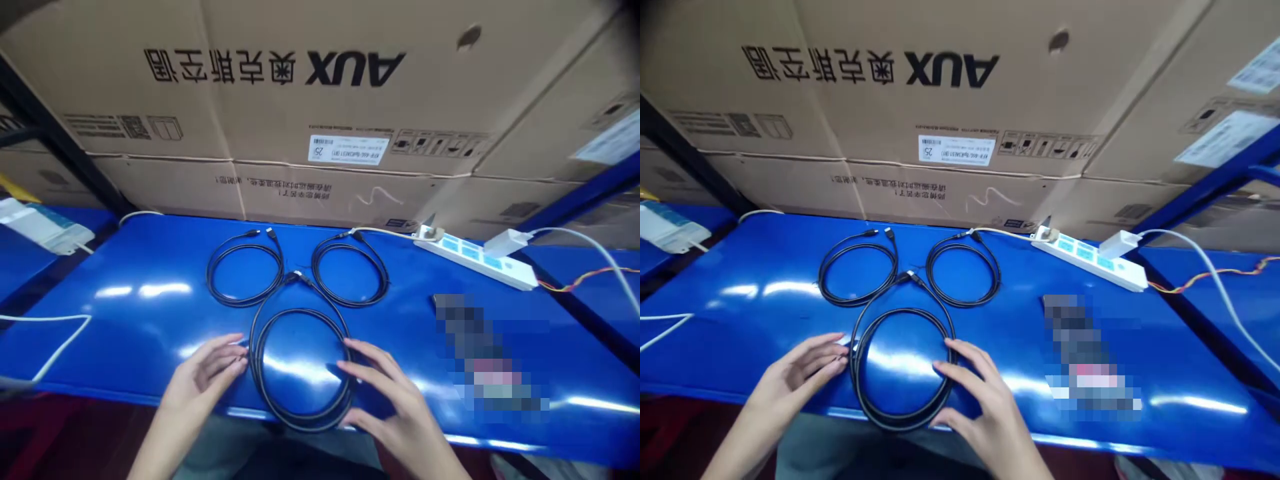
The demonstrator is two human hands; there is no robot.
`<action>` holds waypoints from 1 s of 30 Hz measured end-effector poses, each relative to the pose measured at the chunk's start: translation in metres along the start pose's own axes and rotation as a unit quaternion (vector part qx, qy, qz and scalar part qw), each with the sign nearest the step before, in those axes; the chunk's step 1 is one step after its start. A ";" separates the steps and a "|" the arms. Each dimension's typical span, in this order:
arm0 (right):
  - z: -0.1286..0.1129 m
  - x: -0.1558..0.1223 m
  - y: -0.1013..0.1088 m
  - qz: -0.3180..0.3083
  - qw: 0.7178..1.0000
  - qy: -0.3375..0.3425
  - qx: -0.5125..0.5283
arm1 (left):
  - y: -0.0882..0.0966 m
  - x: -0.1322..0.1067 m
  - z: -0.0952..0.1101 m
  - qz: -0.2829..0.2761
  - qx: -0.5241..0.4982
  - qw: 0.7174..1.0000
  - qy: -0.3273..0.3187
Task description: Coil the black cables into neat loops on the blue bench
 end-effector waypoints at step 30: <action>0.005 0.014 0.005 -0.036 0.974 -0.175 0.141 | 0.015 -0.003 0.020 0.180 0.351 0.874 -0.282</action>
Point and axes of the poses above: each hand's wrist, its own x-axis towards the middle knuckle, its own y-axis out of the back of the hand, z = x × y, the point moved 4 cm from there along x, towards the middle knuckle, and after that the axes turned 5 degrees about -x, right-handed, at the moved point
